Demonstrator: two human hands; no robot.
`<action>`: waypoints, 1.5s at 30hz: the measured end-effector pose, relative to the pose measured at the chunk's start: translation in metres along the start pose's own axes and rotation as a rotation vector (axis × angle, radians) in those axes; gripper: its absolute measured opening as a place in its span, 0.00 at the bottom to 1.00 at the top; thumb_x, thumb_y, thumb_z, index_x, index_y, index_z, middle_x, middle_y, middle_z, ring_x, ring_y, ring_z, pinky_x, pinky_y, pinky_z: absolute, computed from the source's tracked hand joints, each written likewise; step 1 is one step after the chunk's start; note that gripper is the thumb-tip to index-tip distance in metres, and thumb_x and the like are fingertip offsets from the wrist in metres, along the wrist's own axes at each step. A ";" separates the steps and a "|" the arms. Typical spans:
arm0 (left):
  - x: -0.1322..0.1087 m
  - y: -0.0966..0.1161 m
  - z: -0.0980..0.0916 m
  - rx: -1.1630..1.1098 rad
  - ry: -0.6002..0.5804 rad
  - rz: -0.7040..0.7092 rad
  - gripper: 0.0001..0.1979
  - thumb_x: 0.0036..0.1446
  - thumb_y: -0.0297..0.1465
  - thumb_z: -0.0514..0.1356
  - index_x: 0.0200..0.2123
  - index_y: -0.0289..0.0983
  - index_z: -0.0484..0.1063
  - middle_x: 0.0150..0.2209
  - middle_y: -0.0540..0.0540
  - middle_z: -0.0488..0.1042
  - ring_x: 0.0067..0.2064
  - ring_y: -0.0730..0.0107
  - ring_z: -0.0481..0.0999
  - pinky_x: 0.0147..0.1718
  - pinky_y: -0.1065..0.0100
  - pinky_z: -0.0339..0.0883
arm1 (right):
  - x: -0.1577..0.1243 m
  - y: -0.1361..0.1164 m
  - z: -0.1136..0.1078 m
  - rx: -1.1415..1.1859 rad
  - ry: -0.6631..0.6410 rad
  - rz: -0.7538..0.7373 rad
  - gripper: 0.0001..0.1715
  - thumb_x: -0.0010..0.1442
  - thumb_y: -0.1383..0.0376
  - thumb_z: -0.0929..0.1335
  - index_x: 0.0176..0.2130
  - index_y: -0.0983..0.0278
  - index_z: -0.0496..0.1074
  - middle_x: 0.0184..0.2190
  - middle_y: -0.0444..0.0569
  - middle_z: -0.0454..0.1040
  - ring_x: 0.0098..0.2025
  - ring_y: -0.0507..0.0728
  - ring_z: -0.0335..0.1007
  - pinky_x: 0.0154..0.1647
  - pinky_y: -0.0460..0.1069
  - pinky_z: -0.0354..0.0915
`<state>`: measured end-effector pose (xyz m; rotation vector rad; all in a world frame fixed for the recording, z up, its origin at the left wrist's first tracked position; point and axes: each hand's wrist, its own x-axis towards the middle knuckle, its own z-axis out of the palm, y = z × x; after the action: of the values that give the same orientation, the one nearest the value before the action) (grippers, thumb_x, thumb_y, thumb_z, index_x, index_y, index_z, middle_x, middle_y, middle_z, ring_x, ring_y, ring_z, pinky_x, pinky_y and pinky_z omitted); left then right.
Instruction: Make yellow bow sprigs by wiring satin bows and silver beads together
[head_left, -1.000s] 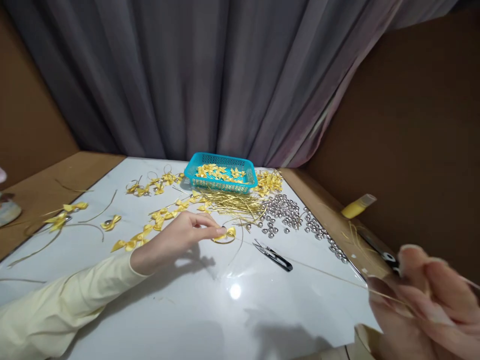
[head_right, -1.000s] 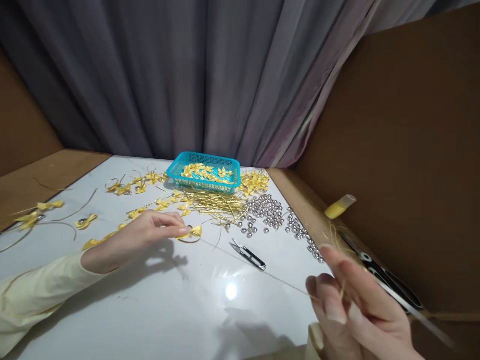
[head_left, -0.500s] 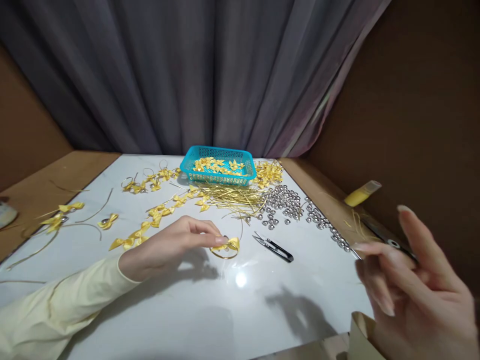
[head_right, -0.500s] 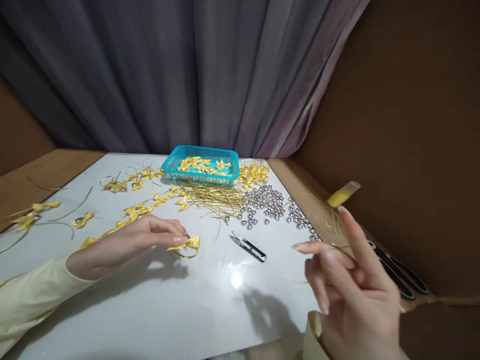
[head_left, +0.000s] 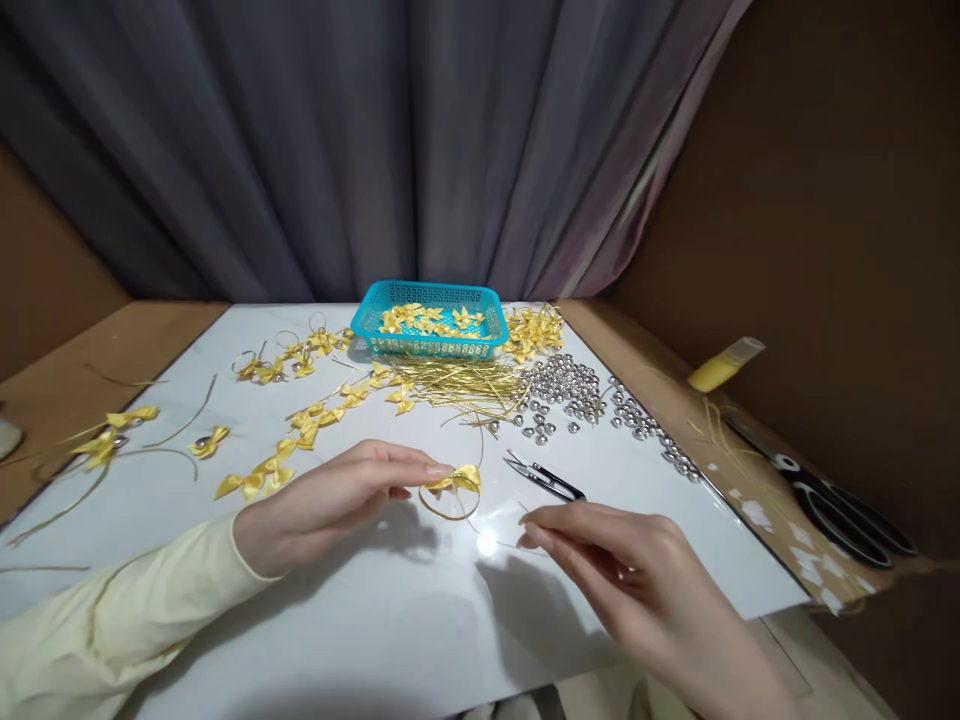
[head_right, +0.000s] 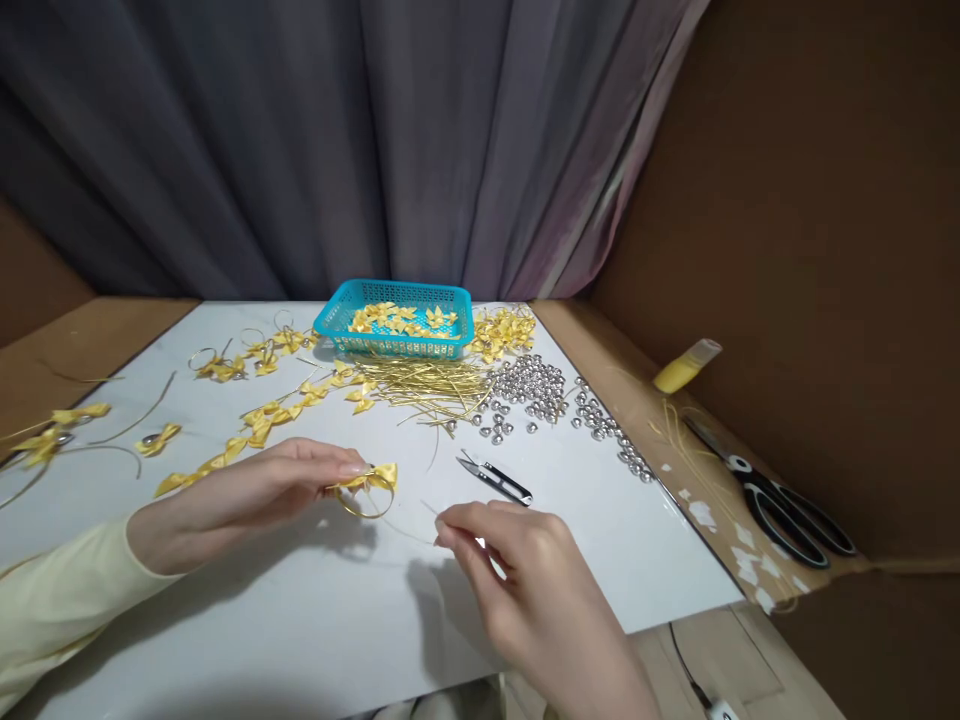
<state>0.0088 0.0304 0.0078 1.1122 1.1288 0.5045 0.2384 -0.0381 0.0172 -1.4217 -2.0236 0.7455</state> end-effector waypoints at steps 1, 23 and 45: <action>0.001 0.000 0.000 -0.013 0.001 0.005 0.08 0.46 0.39 0.66 0.26 0.41 0.78 0.33 0.48 0.77 0.35 0.65 0.71 0.31 0.70 0.65 | 0.000 -0.002 0.001 -0.002 0.009 -0.012 0.12 0.63 0.63 0.62 0.33 0.60 0.74 0.28 0.46 0.77 0.28 0.54 0.73 0.25 0.45 0.62; -0.002 0.001 0.004 -0.085 -0.051 0.113 0.10 0.51 0.37 0.64 0.23 0.38 0.74 0.28 0.51 0.71 0.33 0.70 0.67 0.34 0.70 0.60 | 0.015 -0.010 0.036 0.126 0.020 0.035 0.16 0.63 0.64 0.60 0.30 0.64 0.73 0.18 0.43 0.70 0.18 0.49 0.59 0.18 0.44 0.52; 0.000 -0.001 0.004 0.280 0.095 0.401 0.10 0.54 0.37 0.62 0.24 0.39 0.75 0.32 0.50 0.72 0.36 0.68 0.70 0.38 0.66 0.60 | 0.016 -0.012 0.034 0.151 0.007 0.077 0.16 0.60 0.65 0.61 0.24 0.65 0.70 0.14 0.41 0.66 0.16 0.46 0.52 0.18 0.43 0.48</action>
<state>0.0119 0.0280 0.0071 1.5877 1.0828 0.7319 0.2023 -0.0301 0.0040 -1.4196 -1.8733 0.9045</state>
